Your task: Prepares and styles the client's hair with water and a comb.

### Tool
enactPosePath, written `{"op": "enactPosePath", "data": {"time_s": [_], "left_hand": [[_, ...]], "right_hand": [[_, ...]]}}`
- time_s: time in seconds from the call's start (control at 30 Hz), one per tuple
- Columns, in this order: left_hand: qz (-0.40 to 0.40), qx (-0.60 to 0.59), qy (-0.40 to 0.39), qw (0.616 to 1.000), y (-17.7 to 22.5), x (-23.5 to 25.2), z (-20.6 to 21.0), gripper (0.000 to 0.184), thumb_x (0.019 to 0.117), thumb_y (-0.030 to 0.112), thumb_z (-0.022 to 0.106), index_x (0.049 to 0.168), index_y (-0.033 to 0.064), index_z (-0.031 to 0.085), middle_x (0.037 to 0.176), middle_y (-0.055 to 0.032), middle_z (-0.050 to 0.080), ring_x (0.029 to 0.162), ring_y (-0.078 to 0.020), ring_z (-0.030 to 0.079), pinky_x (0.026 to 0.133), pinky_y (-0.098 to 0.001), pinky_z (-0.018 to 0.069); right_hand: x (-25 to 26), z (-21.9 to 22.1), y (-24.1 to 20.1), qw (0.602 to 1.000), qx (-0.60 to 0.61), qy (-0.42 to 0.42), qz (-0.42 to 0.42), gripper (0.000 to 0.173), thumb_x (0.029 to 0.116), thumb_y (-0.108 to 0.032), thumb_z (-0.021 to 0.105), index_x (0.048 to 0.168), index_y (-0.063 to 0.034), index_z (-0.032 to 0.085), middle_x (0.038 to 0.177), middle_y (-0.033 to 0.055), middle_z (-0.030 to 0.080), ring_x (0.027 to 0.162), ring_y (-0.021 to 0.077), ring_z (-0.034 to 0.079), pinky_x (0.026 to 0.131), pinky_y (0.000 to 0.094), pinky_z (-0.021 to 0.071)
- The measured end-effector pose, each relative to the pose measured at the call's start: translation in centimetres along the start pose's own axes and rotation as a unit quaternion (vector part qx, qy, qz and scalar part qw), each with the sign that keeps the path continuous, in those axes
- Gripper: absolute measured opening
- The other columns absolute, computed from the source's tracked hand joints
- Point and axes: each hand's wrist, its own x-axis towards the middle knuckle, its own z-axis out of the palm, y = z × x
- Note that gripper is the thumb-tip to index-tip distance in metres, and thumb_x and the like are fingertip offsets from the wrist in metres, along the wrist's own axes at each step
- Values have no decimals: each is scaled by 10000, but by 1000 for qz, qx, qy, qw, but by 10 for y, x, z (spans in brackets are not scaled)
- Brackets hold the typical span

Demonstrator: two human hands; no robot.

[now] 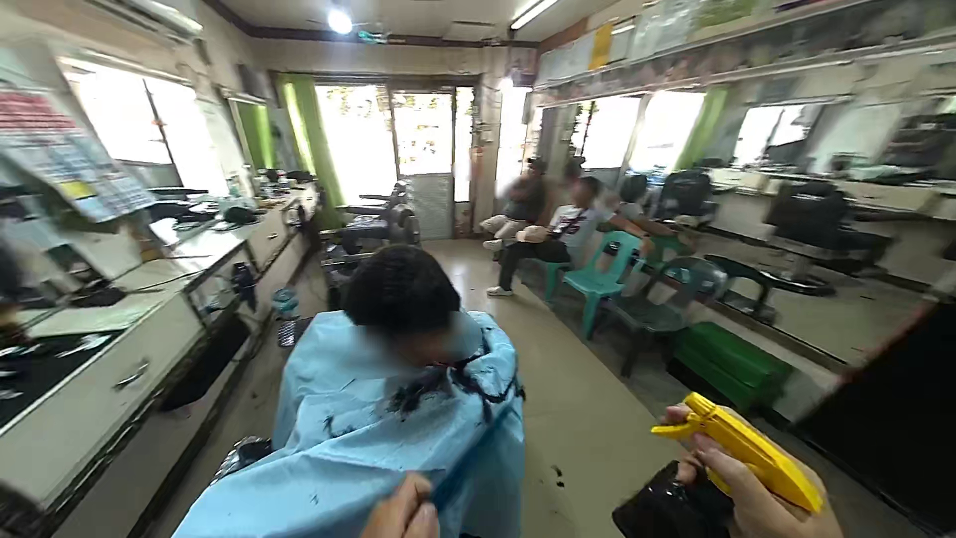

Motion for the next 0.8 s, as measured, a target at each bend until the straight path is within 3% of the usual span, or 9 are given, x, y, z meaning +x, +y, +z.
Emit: {"op": "enactPosePath", "data": {"time_s": [0.1,0.2,0.33,0.43,0.57,0.63,0.7,0.73,0.8], "left_hand": [[121,163,155,967,18,34,-37,240,1089,244,485,1178,92,648,806,34,717,560,-30,609,508,-230,545],[172,317,268,893,37,66,-68,340,1091,327,471,1236,144,718,914,15,735,732,-73,674,669,-304,597],[190,426,319,825,46,102,-95,352,1085,350,479,1254,187,741,905,-45,710,753,-154,679,653,-370,581],[191,465,321,802,45,123,-115,352,1078,363,493,1250,191,748,919,-65,720,807,-198,699,713,-409,591],[151,481,319,803,43,138,-168,368,1077,358,505,1325,170,702,1086,-136,728,972,-320,718,822,-561,586],[80,466,306,826,46,147,-196,401,1092,385,461,1282,141,716,1137,-174,732,1053,-399,704,890,-667,539],[18,436,325,839,47,150,-221,481,1099,394,411,1139,35,729,1004,-267,721,965,-510,687,821,-770,486],[13,419,342,841,49,149,-226,523,1101,396,377,1076,-7,708,933,-281,702,905,-518,678,785,-774,475],[88,402,348,843,56,138,-216,532,1106,373,336,1055,-23,687,879,-243,704,818,-446,690,728,-695,505]], "right_hand": [[29,26,-1,998,0,-60,-34,285,1028,-238,588,1255,-74,643,1210,23,735,902,108,733,605,229,604],[58,61,-2,992,-3,-93,-82,360,1033,-310,587,1276,-49,641,1120,44,758,832,127,732,550,240,592],[85,105,-14,988,-16,-110,-108,365,1025,-315,592,1251,-37,661,1050,26,762,764,117,723,520,249,592],[99,134,-23,987,-49,-111,-108,364,1023,-367,591,1215,-73,688,998,-6,757,705,79,703,512,246,587],[112,167,-36,982,-92,-115,-116,312,1018,-338,594,1150,-83,716,945,-7,754,712,59,700,582,264,607],[112,174,-42,984,-103,-101,-102,279,1010,-321,616,1134,-94,721,907,-7,747,702,61,697,605,275,613],[108,178,-44,986,-102,-90,-93,261,1010,-318,618,1130,-111,723,887,-18,741,693,60,690,600,272,608],[106,180,-44,987,-98,-83,-93,259,1015,-321,614,1122,-114,725,888,-22,744,691,57,689,593,264,606],[100,182,-45,989,-97,-68,-88,265,1016,-324,608,1106,-107,732,902,-25,753,689,48,693,578,246,601]]}}
